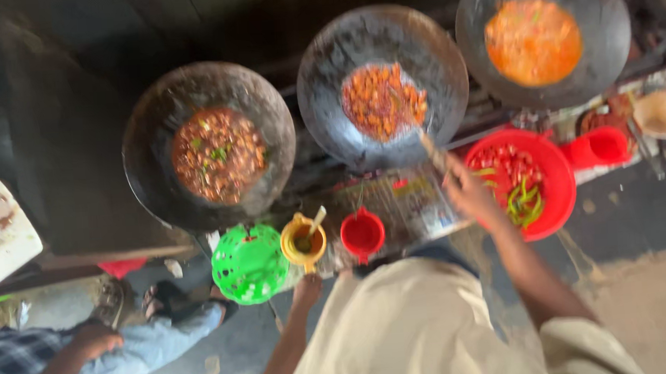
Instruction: The person stirs food in three woks using a spatula, adding chopped green chilies to the middle wok. The person continues to stir the contents of each wok to mix the ingredients.
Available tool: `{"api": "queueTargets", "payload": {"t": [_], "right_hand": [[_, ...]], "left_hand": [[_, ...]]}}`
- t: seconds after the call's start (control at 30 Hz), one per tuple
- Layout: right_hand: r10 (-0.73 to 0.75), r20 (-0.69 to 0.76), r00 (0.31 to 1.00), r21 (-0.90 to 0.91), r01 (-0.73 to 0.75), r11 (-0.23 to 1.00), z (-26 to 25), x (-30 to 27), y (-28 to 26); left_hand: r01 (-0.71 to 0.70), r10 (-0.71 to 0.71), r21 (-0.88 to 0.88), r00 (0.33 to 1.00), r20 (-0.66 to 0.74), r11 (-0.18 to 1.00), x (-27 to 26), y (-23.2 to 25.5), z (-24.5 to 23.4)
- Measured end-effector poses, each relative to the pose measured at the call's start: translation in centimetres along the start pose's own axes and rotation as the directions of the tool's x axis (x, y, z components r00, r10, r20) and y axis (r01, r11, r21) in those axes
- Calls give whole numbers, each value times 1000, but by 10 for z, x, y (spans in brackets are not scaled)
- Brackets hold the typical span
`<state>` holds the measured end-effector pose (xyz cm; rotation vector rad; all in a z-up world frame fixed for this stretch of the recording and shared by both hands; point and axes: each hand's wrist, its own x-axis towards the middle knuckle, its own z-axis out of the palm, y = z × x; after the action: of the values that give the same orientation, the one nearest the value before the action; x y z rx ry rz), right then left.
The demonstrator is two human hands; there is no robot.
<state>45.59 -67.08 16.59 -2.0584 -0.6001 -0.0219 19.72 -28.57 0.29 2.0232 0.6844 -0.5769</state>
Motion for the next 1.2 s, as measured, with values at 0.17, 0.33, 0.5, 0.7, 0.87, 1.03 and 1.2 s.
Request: {"api": "queueTargets", "payload": {"t": [0.17, 0.33, 0.5, 0.7, 0.87, 1.03, 1.2], "right_hand": [[225, 231, 947, -574, -54, 817, -83, 67, -37], [394, 484, 781, -770, 167, 616, -125, 109, -51], [439, 568, 696, -763, 246, 597, -103, 154, -36], [185, 612, 769, -610, 310, 729, -41, 240, -15], [274, 618, 737, -650, 282, 706, -86, 238, -26], [320, 717, 619, -588, 292, 754, -106, 178, -33], [351, 656, 668, -670, 302, 678, -20, 209, -13]], "left_hand": [[131, -131, -41, 991, 0, 990, 6, 3, -25], [311, -357, -444, 934, -23, 841, -20, -9, -9], [73, -236, -426, 908, -345, 902, -4, 31, 17], [-328, -18, -357, 714, -700, 875, 57, 93, 32], [49, -375, -793, 898, -231, 607, 87, 108, 25], [54, -337, -895, 935, -111, 443, 85, 95, 34], [188, -287, -944, 952, 106, 272, 68, 71, 31]]}}
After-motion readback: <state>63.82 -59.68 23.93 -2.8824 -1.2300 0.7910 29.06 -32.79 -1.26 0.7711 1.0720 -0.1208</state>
